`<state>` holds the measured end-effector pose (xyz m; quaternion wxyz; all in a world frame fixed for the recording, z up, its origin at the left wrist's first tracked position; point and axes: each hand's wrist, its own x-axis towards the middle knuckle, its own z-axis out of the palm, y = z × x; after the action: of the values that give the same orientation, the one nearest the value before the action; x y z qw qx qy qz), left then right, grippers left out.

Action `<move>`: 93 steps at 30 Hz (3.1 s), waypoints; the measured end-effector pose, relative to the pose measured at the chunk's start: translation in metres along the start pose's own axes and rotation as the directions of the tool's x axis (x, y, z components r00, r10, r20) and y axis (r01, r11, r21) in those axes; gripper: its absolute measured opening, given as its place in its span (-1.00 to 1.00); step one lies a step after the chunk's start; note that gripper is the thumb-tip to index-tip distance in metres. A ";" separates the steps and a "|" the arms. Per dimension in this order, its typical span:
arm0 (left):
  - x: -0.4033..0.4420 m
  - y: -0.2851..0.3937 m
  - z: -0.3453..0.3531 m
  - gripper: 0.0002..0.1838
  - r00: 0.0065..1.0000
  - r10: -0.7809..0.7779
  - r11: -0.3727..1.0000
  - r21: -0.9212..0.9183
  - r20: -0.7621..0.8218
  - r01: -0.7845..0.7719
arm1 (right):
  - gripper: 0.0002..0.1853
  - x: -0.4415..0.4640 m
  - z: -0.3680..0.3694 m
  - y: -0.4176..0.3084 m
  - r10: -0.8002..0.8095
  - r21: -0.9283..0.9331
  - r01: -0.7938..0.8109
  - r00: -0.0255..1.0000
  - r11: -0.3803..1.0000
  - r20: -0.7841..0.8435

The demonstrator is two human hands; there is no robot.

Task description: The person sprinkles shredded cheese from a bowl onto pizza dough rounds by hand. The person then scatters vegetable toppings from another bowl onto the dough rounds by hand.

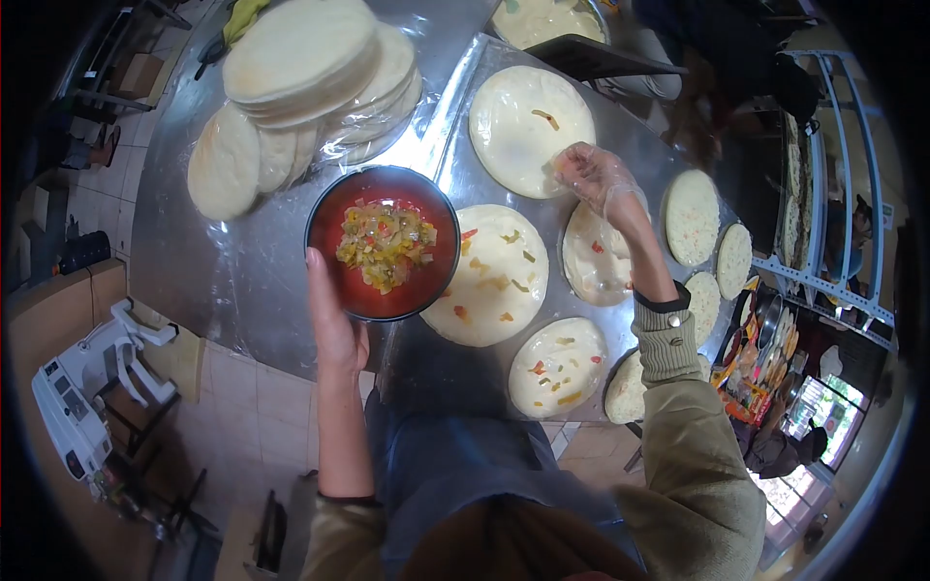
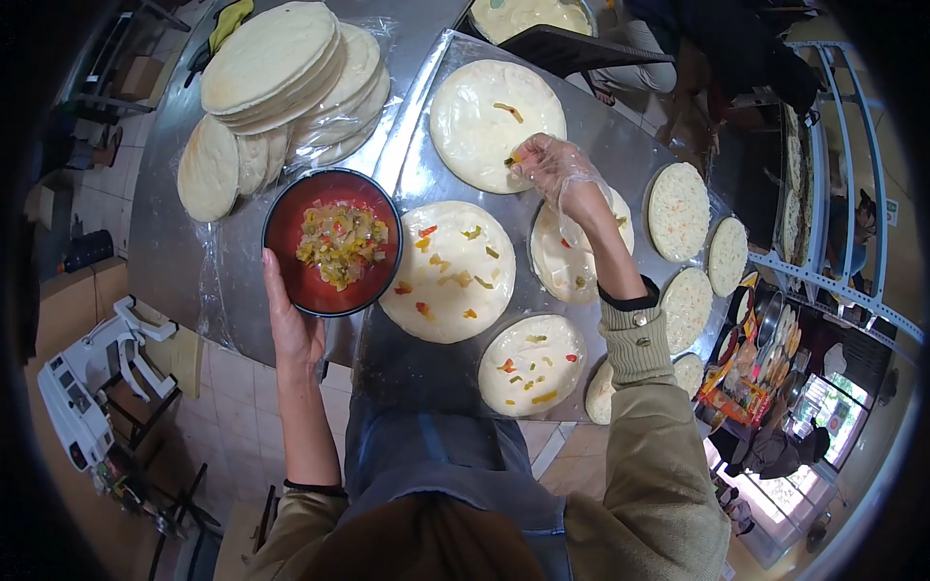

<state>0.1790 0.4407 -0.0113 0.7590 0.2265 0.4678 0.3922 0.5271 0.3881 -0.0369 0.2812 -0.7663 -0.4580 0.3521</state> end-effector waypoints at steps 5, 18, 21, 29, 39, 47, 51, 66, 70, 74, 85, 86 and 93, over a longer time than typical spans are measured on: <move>-0.003 0.001 -0.003 -0.35 0.999 0.013 1.000 -0.014 -0.031 -0.013 | -0.83 0.009 -0.022 0.029 -0.023 -0.079 0.017 0.997 0.997 -0.075; -0.002 0.003 0.005 -0.34 0.999 -0.003 1.000 0.012 0.036 0.003 | -0.71 0.053 -0.044 0.028 0.033 -0.063 -0.048 0.974 0.997 -0.223; 0.000 0.002 0.011 -0.34 0.998 0.001 1.000 0.006 0.062 -0.001 | -0.70 0.056 -0.041 0.030 0.043 0.032 -0.037 0.974 0.999 -0.223; 0.005 0.001 0.026 -0.36 0.993 -0.015 0.999 -0.031 0.115 0.019 | -0.74 0.046 -0.043 0.028 0.039 -0.211 -0.074 0.986 0.975 -0.162; 0.013 -0.010 0.036 -0.43 0.993 -0.024 0.999 -0.028 0.112 0.028 | -0.84 -0.010 -0.029 -0.064 -0.045 -0.041 0.043 0.998 0.998 -0.049; 0.018 -0.033 0.050 -0.46 0.975 0.100 0.978 0.158 0.201 -0.133 | -0.86 -0.040 0.048 -0.132 -0.387 -0.198 0.415 0.907 0.888 0.166; 0.011 -0.029 0.059 -0.47 0.973 0.114 0.958 0.237 0.201 -0.161 | -0.89 -0.038 0.061 -0.127 -0.426 -0.155 0.442 0.895 0.883 0.130; 0.022 -0.034 0.064 -0.59 0.973 0.055 0.991 0.108 0.223 -0.080 | -0.69 -0.032 0.009 -0.131 0.085 0.570 -0.348 0.896 0.745 0.437; 0.025 -0.038 0.064 -0.59 0.967 0.038 0.993 0.101 0.251 -0.066 | -0.69 -0.032 0.006 -0.131 0.097 0.537 -0.342 0.897 0.771 0.431; 0.027 -0.040 0.064 -0.58 0.971 0.036 0.991 0.114 0.237 -0.065 | -0.70 -0.026 0.000 -0.122 0.037 0.540 -0.265 0.918 0.799 0.395; 0.040 -0.037 0.059 -0.54 0.961 0.000 0.998 0.059 0.277 -0.017 | -0.74 -0.003 -0.007 -0.109 -0.084 0.490 -0.066 0.957 0.869 0.278; 0.041 -0.037 0.060 -0.54 0.961 -0.008 0.999 0.043 0.275 -0.004 | -0.73 -0.002 -0.009 -0.112 -0.052 0.508 -0.122 0.948 0.853 0.315; 0.048 -0.032 0.065 -0.42 0.949 -0.041 0.999 0.001 0.313 0.043 | -0.68 0.005 -0.014 -0.115 -0.011 0.553 -0.210 0.929 0.806 0.370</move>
<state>0.2613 0.4621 -0.0299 0.8322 0.2735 0.3453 0.3367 0.4826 0.4398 0.0565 0.3959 -0.5896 -0.3292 0.6223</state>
